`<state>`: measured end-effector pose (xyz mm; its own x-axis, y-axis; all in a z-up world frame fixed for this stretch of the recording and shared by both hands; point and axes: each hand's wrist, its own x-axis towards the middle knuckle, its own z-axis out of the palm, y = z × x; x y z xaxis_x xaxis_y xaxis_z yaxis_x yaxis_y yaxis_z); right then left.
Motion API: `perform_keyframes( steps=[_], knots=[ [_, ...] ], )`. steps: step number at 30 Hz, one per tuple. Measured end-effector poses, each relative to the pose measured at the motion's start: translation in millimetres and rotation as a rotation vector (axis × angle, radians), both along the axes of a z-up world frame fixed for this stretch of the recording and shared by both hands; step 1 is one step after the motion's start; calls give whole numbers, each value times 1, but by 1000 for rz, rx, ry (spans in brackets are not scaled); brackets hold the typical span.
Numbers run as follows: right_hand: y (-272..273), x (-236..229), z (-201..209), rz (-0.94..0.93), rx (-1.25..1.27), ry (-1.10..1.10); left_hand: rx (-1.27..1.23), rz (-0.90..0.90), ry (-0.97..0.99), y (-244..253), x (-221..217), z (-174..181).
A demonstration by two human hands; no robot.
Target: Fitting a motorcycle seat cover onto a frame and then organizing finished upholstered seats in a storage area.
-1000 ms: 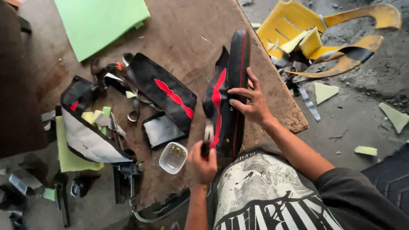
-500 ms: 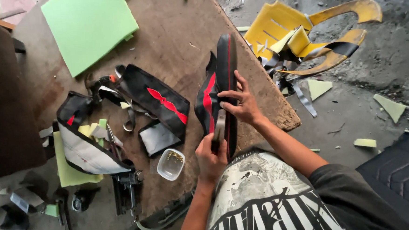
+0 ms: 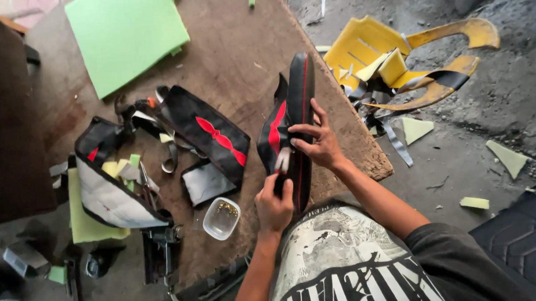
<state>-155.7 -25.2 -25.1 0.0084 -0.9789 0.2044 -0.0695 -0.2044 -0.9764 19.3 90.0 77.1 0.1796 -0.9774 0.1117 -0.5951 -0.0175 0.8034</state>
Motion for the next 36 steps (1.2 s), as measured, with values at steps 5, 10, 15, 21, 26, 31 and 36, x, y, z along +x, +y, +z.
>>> perform_keyframes(
  steps=[5,10,15,21,26,31,36],
  knots=[
    [0,-1,-3,9,-9,-19,98,-11,89,4,3,-14],
    [3,-1,-4,7,-6,-33,204,73,130,1,-6,18],
    [-3,-3,0,35,-30,14,319,90,174,-13,5,-3],
    [-3,-12,11,-16,-10,523,521,345,410,31,32,-2],
    [-66,-14,56,1,-3,897,560,378,412,101,79,-124],
    [-147,-26,43,108,-23,987,660,450,403,143,107,-242],
    [-193,-28,85,506,499,959,511,459,-316,152,86,-187]
  ],
)
